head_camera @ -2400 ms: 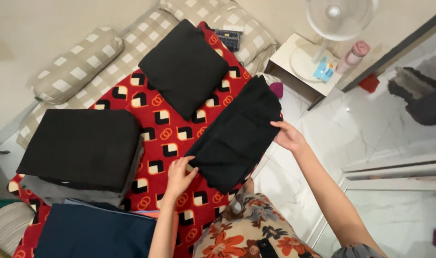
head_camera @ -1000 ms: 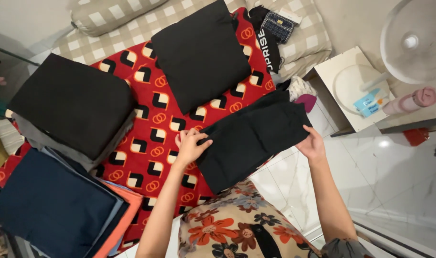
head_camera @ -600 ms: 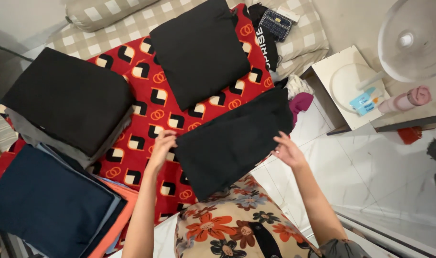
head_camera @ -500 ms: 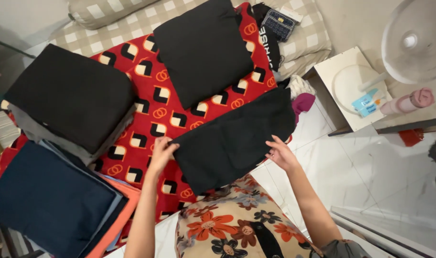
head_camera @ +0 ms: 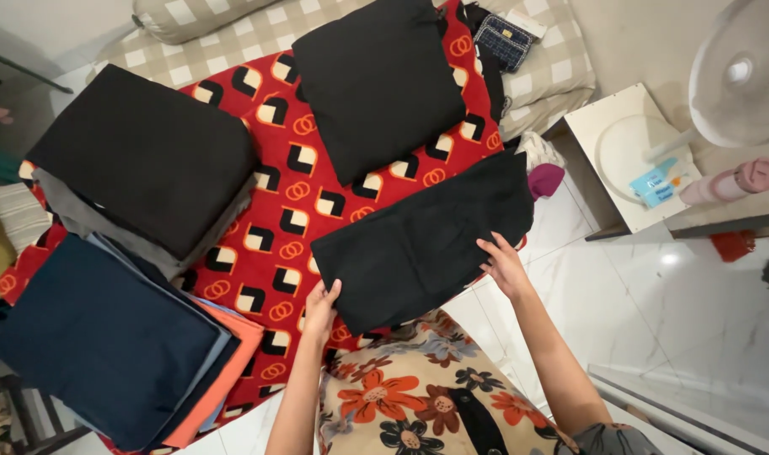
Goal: Folding several pairs of pants and shirts and stacking them on a bed.
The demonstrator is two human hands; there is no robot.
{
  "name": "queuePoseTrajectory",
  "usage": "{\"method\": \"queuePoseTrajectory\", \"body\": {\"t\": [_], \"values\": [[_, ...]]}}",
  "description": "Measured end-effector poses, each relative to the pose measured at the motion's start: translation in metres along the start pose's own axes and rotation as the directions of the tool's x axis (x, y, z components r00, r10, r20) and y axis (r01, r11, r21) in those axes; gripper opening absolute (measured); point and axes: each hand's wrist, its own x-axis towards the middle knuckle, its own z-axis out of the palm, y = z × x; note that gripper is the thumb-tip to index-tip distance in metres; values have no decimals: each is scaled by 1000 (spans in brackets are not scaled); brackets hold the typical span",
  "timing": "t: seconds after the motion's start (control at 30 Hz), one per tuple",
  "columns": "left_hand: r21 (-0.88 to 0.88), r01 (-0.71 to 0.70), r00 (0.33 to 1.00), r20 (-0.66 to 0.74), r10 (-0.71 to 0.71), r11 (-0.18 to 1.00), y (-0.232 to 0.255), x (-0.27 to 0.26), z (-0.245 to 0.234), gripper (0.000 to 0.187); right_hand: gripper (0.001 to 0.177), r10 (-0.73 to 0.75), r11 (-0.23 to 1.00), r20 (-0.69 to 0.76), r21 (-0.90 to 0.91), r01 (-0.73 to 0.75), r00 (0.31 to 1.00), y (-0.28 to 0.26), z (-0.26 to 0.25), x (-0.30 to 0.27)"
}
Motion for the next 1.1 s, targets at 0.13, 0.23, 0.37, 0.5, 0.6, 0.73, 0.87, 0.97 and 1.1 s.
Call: {"method": "queuePoseTrajectory", "body": {"t": [0.13,0.23,0.37,0.5,0.6,0.73,0.87,0.97,1.1], "values": [[-45,106,994,-35,-108,993,8,-4,1,37,45,-56,986,-136,-165,33,989,2,13,-7],[-30,127,991,-30,-128,991,9,-8,2,39,49,-80,983,-185,-176,47,979,11,18,-10],[-57,111,994,1,-111,992,2,-7,-3,40,46,-42,998,-118,31,46,992,16,33,-25],[-79,135,991,21,-134,988,-3,-4,-7,40,32,-18,971,33,238,10,999,40,34,-39],[-7,109,994,-14,-109,994,-15,-3,-6,40,20,-19,953,148,301,-27,989,30,76,-81],[397,-232,938,-150,312,888,-10,-29,16,49,23,140,963,193,202,-179,971,60,105,-110],[312,-226,973,28,229,923,8,-42,16,55,62,208,978,230,-44,-203,951,80,155,-147],[-195,311,941,199,-273,930,22,-61,6,68,90,354,912,109,-259,-317,929,101,183,-164],[-354,442,894,247,-373,824,14,-69,-32,67,87,240,967,443,-190,-171,864,120,206,-184]]}}
